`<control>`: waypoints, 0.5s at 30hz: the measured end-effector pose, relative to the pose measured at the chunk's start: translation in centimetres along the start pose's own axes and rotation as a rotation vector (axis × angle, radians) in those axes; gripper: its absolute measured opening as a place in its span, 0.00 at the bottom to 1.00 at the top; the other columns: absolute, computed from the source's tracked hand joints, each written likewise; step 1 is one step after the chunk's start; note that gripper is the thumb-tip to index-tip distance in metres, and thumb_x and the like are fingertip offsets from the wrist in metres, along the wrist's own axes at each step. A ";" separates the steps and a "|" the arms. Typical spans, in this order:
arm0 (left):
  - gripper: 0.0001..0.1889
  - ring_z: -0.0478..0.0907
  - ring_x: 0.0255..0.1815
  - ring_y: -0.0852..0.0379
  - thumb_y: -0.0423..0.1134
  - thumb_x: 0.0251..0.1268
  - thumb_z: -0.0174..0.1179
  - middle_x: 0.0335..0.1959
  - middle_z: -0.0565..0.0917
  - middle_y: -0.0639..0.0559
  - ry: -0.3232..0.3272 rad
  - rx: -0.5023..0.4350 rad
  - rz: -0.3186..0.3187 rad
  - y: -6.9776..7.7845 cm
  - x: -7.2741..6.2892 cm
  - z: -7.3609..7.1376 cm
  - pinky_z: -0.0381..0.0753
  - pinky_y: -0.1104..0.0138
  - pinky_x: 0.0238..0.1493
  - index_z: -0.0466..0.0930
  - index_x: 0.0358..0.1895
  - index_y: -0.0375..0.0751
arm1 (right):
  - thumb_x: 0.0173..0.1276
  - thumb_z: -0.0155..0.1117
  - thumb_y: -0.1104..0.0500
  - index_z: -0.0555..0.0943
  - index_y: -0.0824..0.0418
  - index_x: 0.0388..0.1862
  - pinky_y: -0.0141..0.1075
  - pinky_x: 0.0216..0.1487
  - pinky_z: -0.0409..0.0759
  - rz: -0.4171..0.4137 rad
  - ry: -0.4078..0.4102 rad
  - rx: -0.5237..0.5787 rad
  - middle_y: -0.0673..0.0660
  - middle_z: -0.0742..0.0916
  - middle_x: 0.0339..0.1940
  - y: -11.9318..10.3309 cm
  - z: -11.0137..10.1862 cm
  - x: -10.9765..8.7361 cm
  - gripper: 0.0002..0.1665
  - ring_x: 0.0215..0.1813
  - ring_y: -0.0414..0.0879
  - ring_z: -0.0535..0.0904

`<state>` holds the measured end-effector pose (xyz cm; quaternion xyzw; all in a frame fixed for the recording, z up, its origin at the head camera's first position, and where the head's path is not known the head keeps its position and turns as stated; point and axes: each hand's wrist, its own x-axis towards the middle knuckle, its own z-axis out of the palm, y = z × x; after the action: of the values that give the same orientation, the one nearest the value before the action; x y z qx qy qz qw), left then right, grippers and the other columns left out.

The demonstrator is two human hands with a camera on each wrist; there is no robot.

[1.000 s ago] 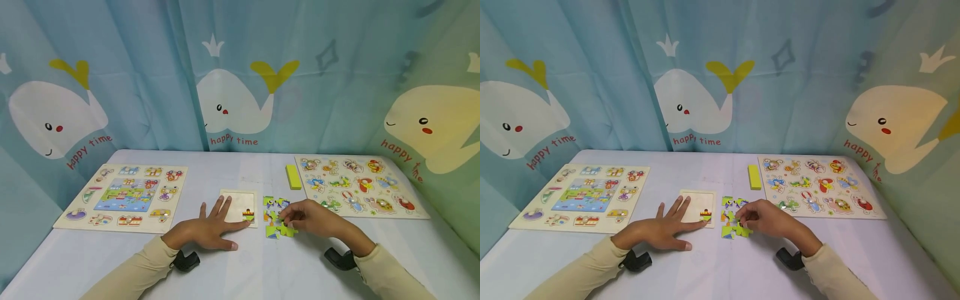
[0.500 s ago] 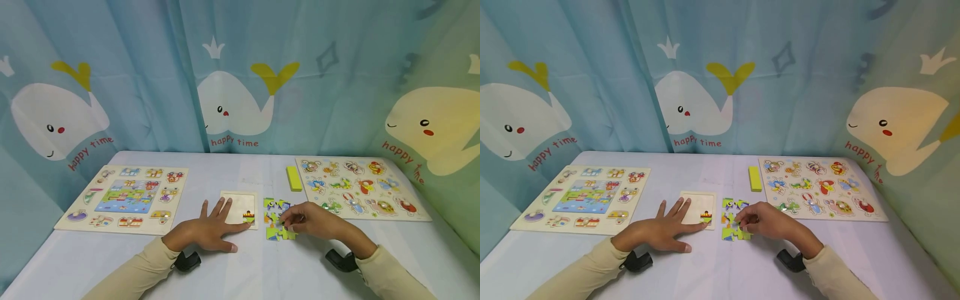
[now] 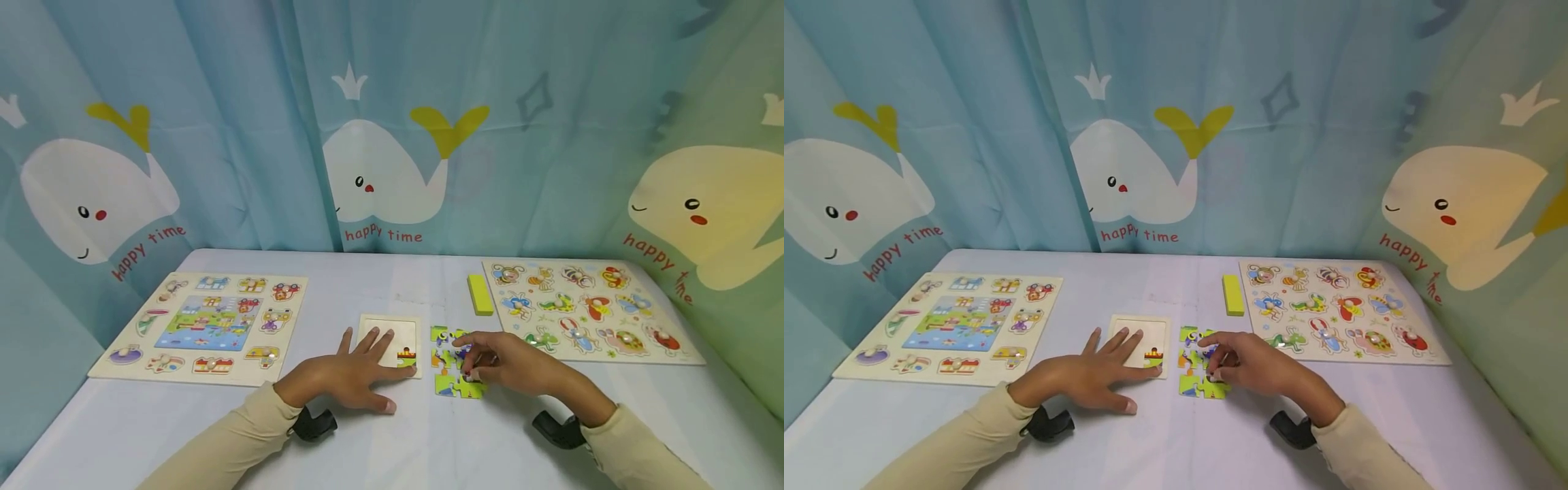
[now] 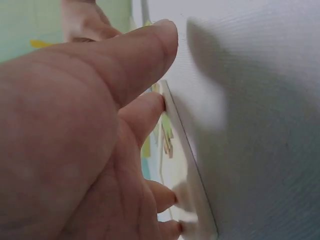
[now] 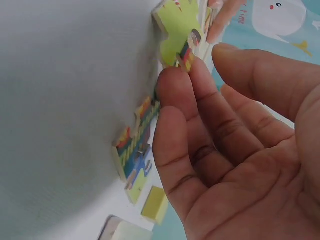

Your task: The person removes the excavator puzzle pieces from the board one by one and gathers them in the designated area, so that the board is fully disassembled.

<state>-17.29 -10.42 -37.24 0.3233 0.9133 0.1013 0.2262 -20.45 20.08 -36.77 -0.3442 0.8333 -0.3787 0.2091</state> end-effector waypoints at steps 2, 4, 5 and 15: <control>0.32 0.30 0.77 0.42 0.62 0.67 0.55 0.79 0.39 0.42 -0.006 0.001 -0.007 0.0 0.0 0.1 0.27 0.36 0.66 0.60 0.74 0.70 | 0.68 0.62 0.69 0.73 0.72 0.61 0.35 0.39 0.78 -0.005 0.007 -0.014 0.52 0.85 0.38 0.0 -0.1 0.0 0.23 0.39 0.44 0.82; 0.32 0.30 0.77 0.41 0.62 0.67 0.54 0.79 0.39 0.42 -0.007 0.010 -0.012 0.1 0.0 0.1 0.28 0.35 0.65 0.59 0.74 0.70 | 0.68 0.62 0.69 0.73 0.72 0.60 0.34 0.39 0.77 -0.016 0.014 -0.023 0.52 0.85 0.37 -0.2 -0.2 0.2 0.22 0.38 0.43 0.81; 0.32 0.30 0.77 0.41 0.62 0.67 0.54 0.79 0.39 0.41 -0.007 0.011 -0.014 0.2 0.0 0.1 0.28 0.35 0.65 0.59 0.74 0.71 | 0.68 0.62 0.68 0.74 0.72 0.60 0.34 0.39 0.77 -0.021 0.016 -0.026 0.52 0.86 0.37 -0.3 -0.2 0.3 0.22 0.37 0.43 0.81; 0.34 0.24 0.76 0.39 0.65 0.67 0.53 0.78 0.35 0.39 -0.015 -0.008 -0.030 0.9 0.2 0.4 0.27 0.34 0.64 0.56 0.75 0.72 | 0.72 0.59 0.64 0.78 0.68 0.58 0.35 0.35 0.78 -0.045 0.050 -0.045 0.55 0.86 0.39 -1.9 0.8 4.0 0.17 0.35 0.45 0.81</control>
<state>-16.75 -9.63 -37.34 0.3092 0.9159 0.0990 0.2359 -21.85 15.89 -36.19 -0.3578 0.8386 -0.3732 0.1718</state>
